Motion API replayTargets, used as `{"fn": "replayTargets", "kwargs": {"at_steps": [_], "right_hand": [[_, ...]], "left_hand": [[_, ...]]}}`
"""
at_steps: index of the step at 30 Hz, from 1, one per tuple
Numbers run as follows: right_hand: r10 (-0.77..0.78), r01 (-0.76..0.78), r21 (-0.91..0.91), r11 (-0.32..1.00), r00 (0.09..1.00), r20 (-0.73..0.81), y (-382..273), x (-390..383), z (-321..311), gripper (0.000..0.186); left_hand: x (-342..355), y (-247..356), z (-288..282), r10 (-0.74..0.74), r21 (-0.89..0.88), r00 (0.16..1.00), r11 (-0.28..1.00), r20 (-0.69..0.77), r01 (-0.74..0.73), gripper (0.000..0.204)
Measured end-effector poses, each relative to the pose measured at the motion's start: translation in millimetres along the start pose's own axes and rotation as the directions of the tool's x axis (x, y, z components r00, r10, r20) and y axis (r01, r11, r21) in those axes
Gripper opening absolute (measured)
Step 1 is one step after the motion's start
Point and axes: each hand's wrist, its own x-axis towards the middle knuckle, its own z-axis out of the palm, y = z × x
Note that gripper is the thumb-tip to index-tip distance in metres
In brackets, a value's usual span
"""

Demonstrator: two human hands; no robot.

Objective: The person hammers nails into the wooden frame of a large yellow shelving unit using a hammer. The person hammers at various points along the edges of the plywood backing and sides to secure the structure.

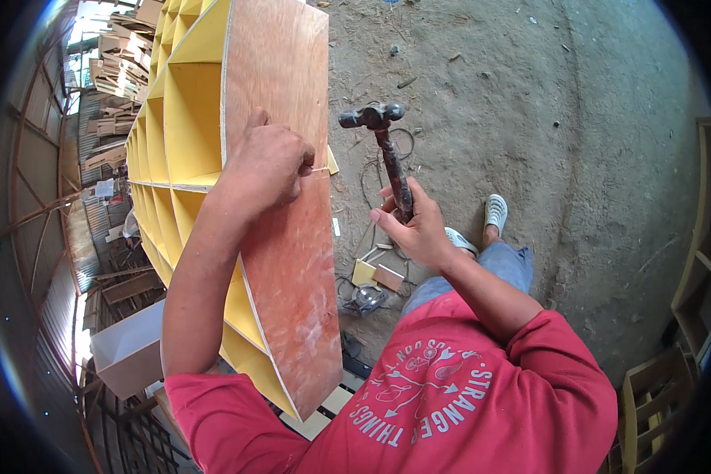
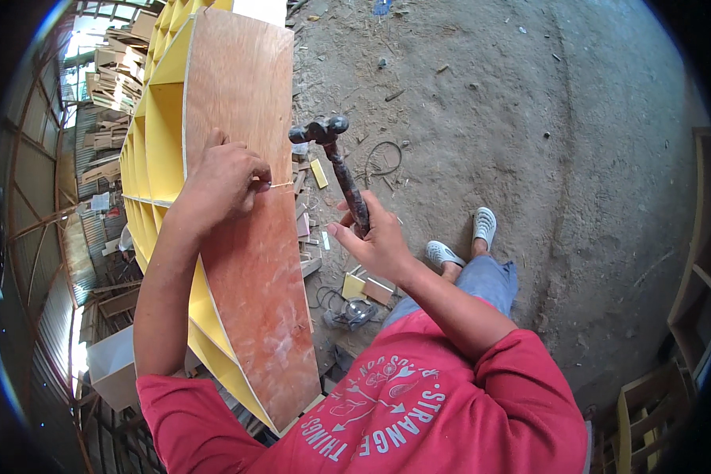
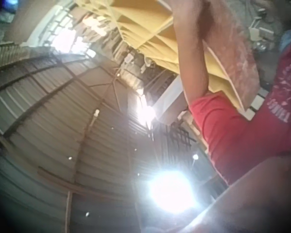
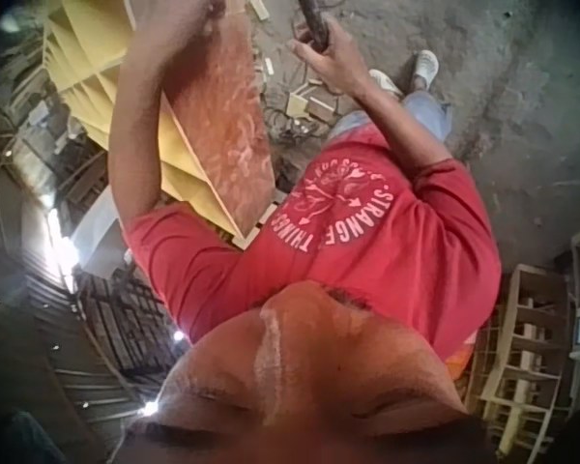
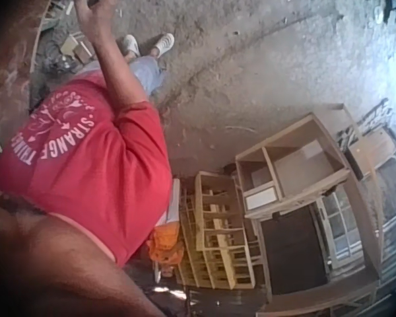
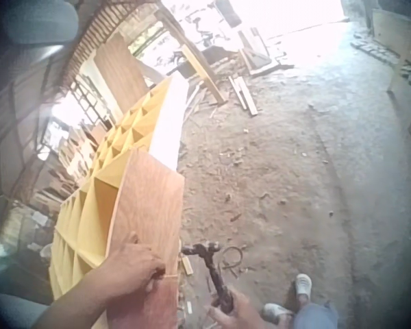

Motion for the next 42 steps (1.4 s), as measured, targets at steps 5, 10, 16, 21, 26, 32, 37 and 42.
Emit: {"fn": "replayTargets", "kwargs": {"at_steps": [5, 10, 16, 21, 26, 32, 37, 42], "right_hand": [[-0.013, 0.013, -0.021, 1.0, 1.0, -0.011, -3.2, -6.3, 0.2, 0.037], [0.0, 0.0, -0.042, 0.999, 1.0, 0.002, -2.5, -13.7, 7.0, 0.032], [-0.017, 0.018, -0.073, 0.997, 1.0, 0.006, 4.0, -18.7, 13.0, 0.03], [-0.002, 0.003, -0.057, 0.998, 1.0, 0.014, 2.7, -19.9, 15.0, 0.03], [0.024, -0.023, -0.09, 0.996, 1.0, 0.011, 1.0, -21.3, 17.2, 0.027], [-0.044, 0.043, -0.009, 0.999, 0.998, -0.045, 9.9, -25.8, 29.0, 0.023], [-0.01, 0.009, -0.04, 0.999, 1.0, -0.026, 7.1, -25.7, 28.0, 0.025], [0.025, -0.025, 0.008, 1.0, 0.999, -0.047, 22.0, -27.1, 37.5, 0.028]], "left_hand": [[1.8, -0.8, 8.8, -0.034, 0.099, 0.999, 0.994, -0.006, 0.034, 0.009], [2.7, -3.4, 15.6, 0.017, 0.131, 0.996, 0.991, -0.09, -0.005, 0.008], [2.0, -2.5, 13.9, 0.015, 0.105, 0.993, 0.994, -0.113, -0.003, 0.008], [1.4, -3.0, 13.6, -0.005, 0.121, 0.997, 0.993, -0.078, 0.015, 0.008], [1.3, -1.1, 12.6, -0.006, 0.109, 0.998, 0.994, -0.063, 0.013, 0.008], [-1.5, -0.4, 11.4, 0.006, 0.082, 0.997, 0.997, -0.078, 0.0, 0.009], [-1.1, -0.6, 11.9, 0.02, 0.095, 0.997, 0.995, -0.074, -0.013, 0.008], [0.3, -0.4, 10.7, 0.012, 0.116, 0.999, 0.993, -0.043, -0.007, 0.005]]}}
